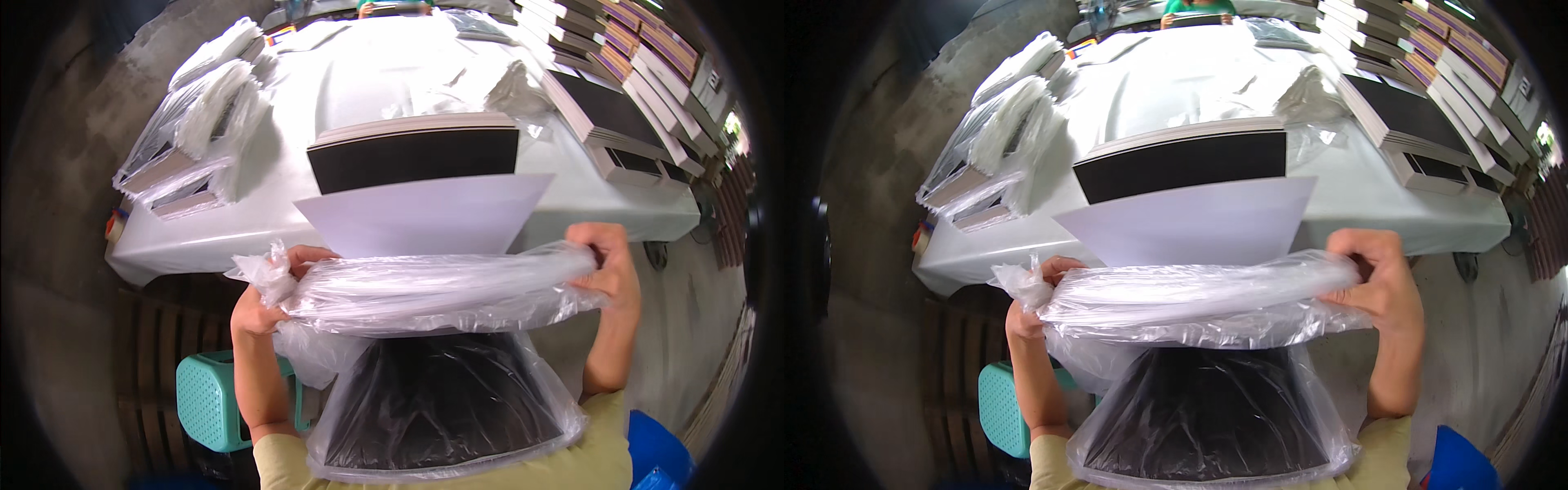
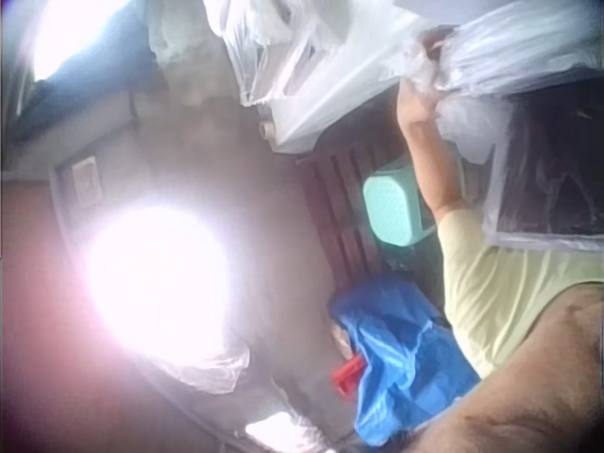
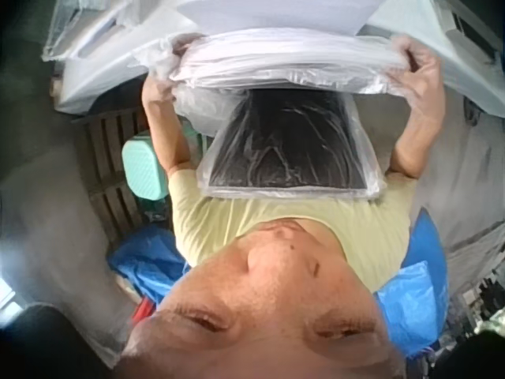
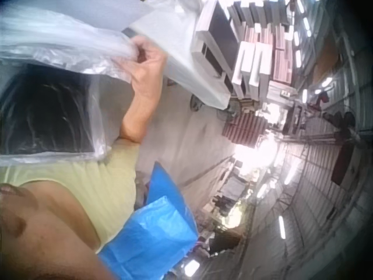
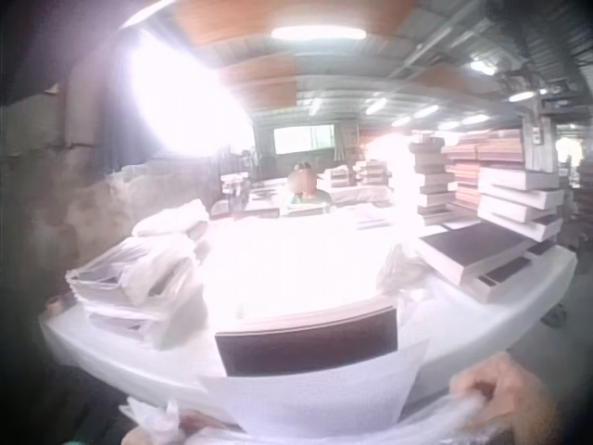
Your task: The person places books into individual plastic bags by hand, sliding each book into a bag and folding the plastic over.
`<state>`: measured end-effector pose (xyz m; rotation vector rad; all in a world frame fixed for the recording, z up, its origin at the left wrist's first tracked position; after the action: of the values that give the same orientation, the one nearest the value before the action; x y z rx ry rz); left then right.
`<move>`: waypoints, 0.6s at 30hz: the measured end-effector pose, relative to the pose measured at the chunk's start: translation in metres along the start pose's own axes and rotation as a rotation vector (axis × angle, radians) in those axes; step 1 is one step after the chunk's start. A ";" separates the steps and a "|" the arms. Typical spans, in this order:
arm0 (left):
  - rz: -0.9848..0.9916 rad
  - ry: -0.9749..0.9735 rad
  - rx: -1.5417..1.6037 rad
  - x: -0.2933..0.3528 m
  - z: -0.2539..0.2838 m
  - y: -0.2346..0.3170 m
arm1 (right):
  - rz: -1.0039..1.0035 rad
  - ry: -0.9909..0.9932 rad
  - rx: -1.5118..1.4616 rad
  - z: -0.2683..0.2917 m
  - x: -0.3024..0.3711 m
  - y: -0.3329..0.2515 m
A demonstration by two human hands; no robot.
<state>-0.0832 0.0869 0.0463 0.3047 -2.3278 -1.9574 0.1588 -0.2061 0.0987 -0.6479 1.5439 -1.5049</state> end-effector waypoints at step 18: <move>0.329 0.056 -0.002 -0.004 -0.001 -0.052 | -0.265 0.216 -0.666 0.000 0.027 0.102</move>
<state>-0.0739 0.0784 -0.0046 -0.0242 -2.1756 -1.7688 0.1662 -0.2151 -0.0065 -1.1306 2.2246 -1.2574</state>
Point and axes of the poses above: each hand's wrist, its own x-axis away from the middle knuckle, its own z-axis out of the back of the hand, y = z × x, the point moved 1 cm from there along -x, towards the middle knuckle, and after that the axes turned 4 degrees about z, right-handed, at the moved point
